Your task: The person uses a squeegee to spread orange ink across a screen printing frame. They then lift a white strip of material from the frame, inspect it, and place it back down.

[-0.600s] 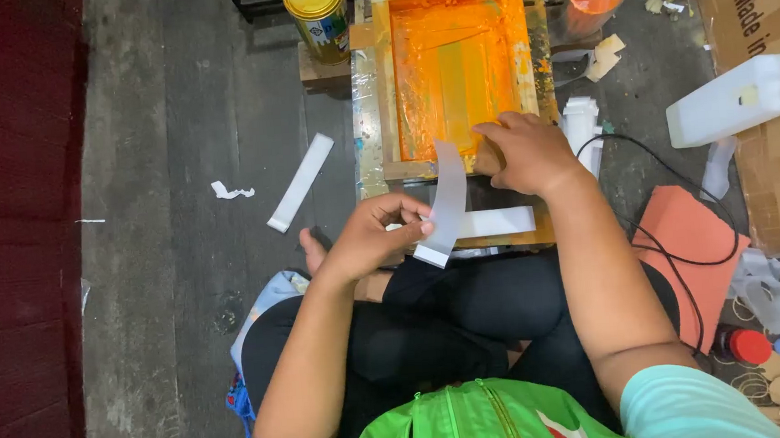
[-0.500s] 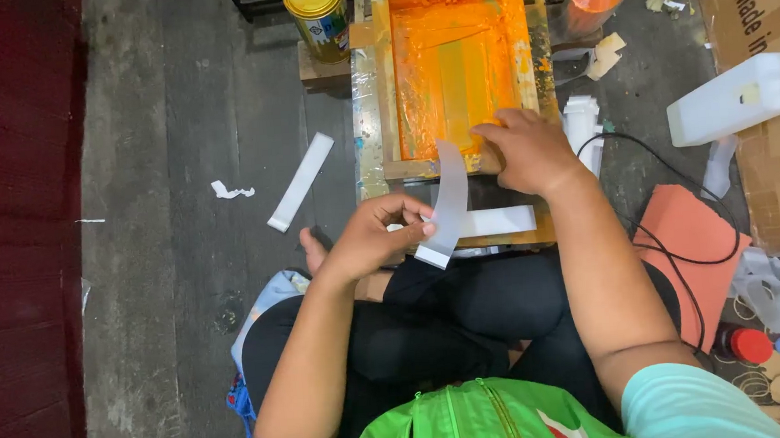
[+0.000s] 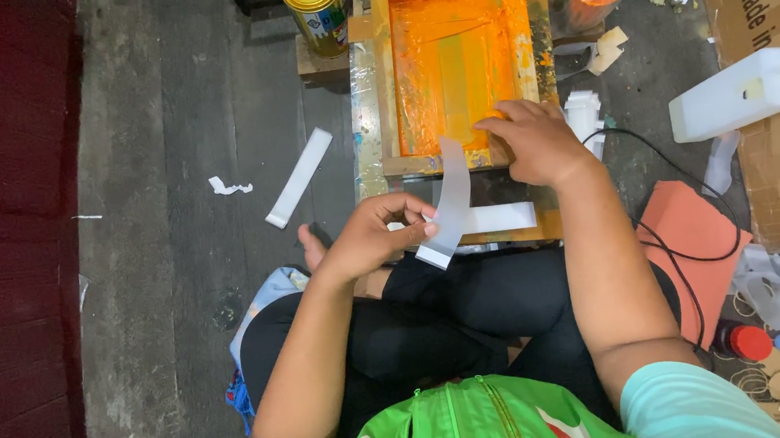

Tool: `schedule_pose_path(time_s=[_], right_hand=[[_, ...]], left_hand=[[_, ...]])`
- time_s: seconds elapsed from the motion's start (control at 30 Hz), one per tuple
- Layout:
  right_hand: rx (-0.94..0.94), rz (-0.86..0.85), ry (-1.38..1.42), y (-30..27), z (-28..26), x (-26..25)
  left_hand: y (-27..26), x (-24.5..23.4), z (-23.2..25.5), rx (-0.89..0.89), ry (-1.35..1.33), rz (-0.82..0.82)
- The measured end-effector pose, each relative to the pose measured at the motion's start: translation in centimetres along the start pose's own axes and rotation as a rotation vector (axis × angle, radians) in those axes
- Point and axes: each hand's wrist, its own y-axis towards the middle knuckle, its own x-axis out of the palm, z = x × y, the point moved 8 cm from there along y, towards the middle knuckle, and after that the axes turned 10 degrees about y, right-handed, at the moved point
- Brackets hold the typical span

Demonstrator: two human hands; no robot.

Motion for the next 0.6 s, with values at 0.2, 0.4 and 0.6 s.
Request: schedule_pose_path(time_s=[0.2,0.4,0.6], right_hand=[[0.022,-0.007,-0.013,0.6,0.5,0.6],[0.061,-0.004,-0.001,0.1,0.0,0.8],[-0.118,0.159,-0.055,1.5,-0.6,0.7]], left_hand=[[-0.1,-0.1,0.5,0.003,0.009,0.005],[-0.1,-0.1,0.5,0.002,0.011,0.009],[0.0,-0.1,0.3,0.007,0.017,0.009]])
